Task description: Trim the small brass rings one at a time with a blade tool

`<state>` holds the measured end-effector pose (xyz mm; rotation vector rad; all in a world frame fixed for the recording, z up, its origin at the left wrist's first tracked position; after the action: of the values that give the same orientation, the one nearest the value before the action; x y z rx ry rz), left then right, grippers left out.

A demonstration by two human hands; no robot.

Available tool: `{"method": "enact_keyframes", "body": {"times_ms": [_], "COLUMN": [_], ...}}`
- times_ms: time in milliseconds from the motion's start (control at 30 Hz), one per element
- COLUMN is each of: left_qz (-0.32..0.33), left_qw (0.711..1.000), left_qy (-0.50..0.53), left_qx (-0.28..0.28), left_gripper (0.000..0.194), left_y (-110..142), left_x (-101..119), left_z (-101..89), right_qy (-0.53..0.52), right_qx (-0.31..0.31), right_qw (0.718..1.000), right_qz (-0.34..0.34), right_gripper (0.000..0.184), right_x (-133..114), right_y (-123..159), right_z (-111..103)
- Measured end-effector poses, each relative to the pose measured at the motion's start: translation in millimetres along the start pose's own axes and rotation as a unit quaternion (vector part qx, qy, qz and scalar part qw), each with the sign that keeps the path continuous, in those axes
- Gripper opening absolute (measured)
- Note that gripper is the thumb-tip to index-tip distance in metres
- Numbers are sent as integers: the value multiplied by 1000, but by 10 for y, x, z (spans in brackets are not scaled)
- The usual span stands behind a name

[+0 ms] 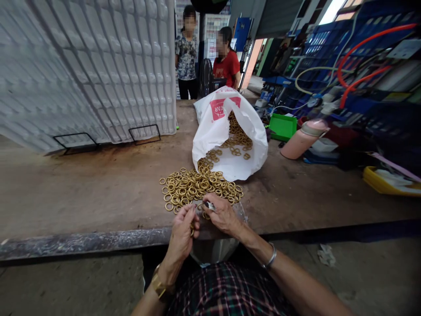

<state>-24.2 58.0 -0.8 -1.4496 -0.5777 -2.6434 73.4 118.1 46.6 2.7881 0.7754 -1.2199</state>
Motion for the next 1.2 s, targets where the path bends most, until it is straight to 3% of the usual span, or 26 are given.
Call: {"method": "enact_keyframes", "body": {"times_ms": [167,333,467,767,967,1067,1200], "left_qz": [19,75,105,37,28,29,51], "left_qw": [998,986,973,991,995,996,995], "left_qy": [-54,-146,-204,-112,-71,-69,-76], "left_qx": [3,16,9,-57,-61,-58,-43], "left_gripper": [38,36,36,33,31,31,32], "left_y": [-8,4,30,80,112,110,86], "left_x": [1,70,113,46,71,58,72], "left_z": [-50,-130,-119,-4,39,32,6], "right_qy": [-63,-124,-168,-138,-212,-175,2], "right_qx": [-22,-53,-98,-60,-71,-60,-74], "right_qw": [998,984,972,983,967,975,994], "right_qz": [4,119,131,109,124,127,78], "right_gripper": [9,21,31,27,25,22,15], "right_x": [-159,3,17,-71,-33,-18,-96], "right_y": [29,18,17,-3,-3,8,58], "right_z": [0,70,178,142,167,140,141]}}
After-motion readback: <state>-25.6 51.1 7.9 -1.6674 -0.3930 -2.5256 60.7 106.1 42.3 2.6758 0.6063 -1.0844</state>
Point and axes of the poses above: each hand's wrist, its own y-axis away from the middle knuckle, its own z-axis out of the palm, x = y × z, the point moved 8 cm from there along -y, towards the middle knuckle, and after that the axes turned 9 degrees about z, right-handed, at the moved point
